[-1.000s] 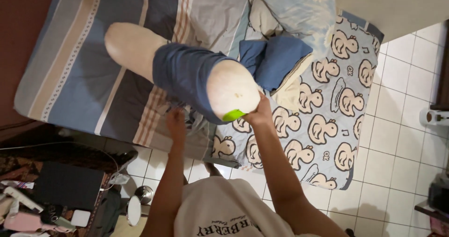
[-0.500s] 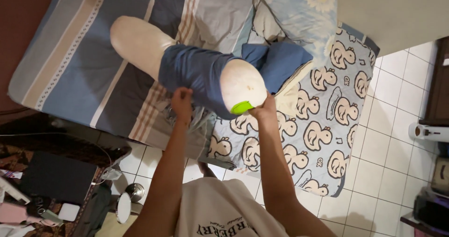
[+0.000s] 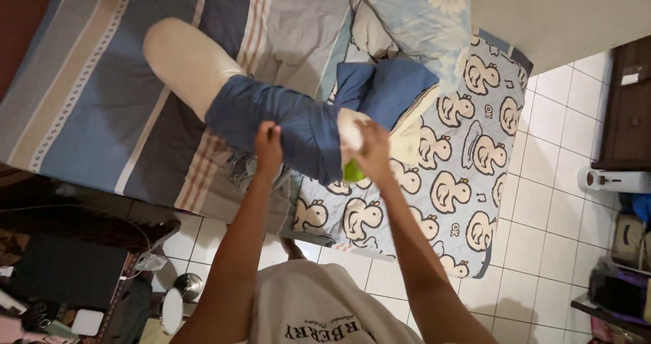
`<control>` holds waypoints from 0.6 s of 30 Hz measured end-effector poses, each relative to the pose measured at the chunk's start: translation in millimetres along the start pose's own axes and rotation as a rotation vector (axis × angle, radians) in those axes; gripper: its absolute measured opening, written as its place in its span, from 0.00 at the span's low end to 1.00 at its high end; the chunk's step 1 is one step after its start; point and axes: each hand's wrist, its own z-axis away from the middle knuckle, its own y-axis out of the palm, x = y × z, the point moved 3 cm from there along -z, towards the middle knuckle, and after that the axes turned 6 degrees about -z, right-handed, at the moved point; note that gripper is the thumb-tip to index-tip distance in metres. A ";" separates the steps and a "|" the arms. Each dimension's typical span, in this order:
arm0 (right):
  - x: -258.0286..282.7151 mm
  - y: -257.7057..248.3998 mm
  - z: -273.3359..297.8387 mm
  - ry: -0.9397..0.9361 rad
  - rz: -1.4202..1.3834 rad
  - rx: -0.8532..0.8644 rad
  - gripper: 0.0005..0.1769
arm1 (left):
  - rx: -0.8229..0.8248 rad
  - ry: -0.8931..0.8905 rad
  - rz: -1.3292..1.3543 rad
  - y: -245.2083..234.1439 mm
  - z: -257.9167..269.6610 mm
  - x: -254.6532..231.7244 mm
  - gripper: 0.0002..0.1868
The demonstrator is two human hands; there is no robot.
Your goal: The person removes a light blue pillowcase from a cylindrical pillow, then places a dark blue pillowcase onto the same pillow. They pull the case over the pillow and adjust it to fit snugly.
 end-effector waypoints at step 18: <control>42.9 33.4 22.2 0.893 -0.044 0.152 0.27 | -0.154 -0.016 -0.453 -65.2 -55.8 32.1 0.08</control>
